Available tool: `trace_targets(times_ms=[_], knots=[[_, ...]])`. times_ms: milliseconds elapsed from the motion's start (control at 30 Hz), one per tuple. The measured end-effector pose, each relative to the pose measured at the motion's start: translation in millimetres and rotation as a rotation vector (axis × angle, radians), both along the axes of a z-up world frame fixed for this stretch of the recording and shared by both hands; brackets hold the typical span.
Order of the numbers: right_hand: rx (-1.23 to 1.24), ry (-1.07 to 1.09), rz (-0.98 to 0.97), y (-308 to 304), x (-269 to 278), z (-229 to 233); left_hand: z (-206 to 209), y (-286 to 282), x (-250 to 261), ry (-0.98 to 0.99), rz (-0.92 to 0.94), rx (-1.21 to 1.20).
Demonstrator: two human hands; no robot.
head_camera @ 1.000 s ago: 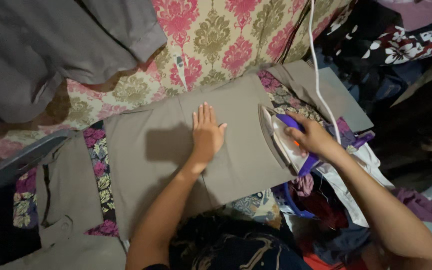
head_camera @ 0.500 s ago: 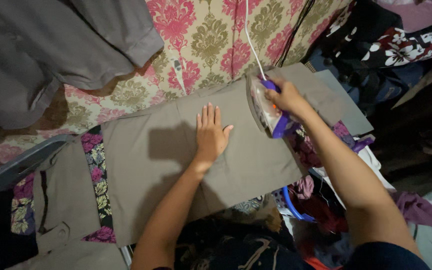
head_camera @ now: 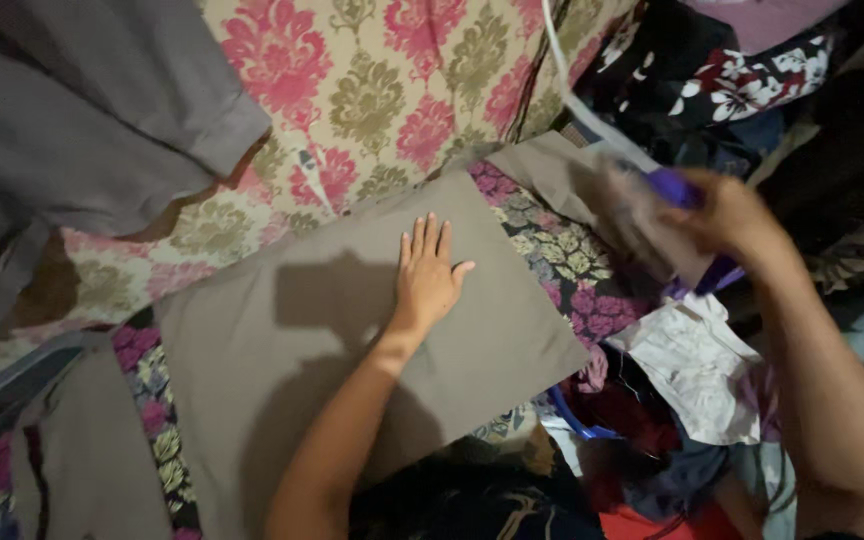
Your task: The person unbuttons a uniform shirt, irons the front, back, and sleeves with an iron, and then places it on a hanger.
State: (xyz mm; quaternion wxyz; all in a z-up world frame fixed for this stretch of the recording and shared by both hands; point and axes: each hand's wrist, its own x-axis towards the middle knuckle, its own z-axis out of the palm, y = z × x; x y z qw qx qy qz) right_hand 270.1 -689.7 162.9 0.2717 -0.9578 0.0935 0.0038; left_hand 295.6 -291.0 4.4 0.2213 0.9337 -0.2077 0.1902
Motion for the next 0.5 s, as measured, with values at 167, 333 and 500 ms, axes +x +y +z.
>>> trace_targets(times_ms=[167, 333, 500], knots=[[-0.473, -0.514, 0.064, -68.1, 51.7, -36.9, 3.8, -11.3, 5.9, -0.011, -0.045, 0.016], [-0.435, -0.294, -0.051, -102.9, 93.1, -71.1, 18.1, -52.5, 33.9, -0.066, -0.231, 0.081], [-0.355, -0.211, 0.008, -111.0, 118.0, -98.5, 11.3, -126.8, 84.6, -0.228, -0.290, 0.253]])
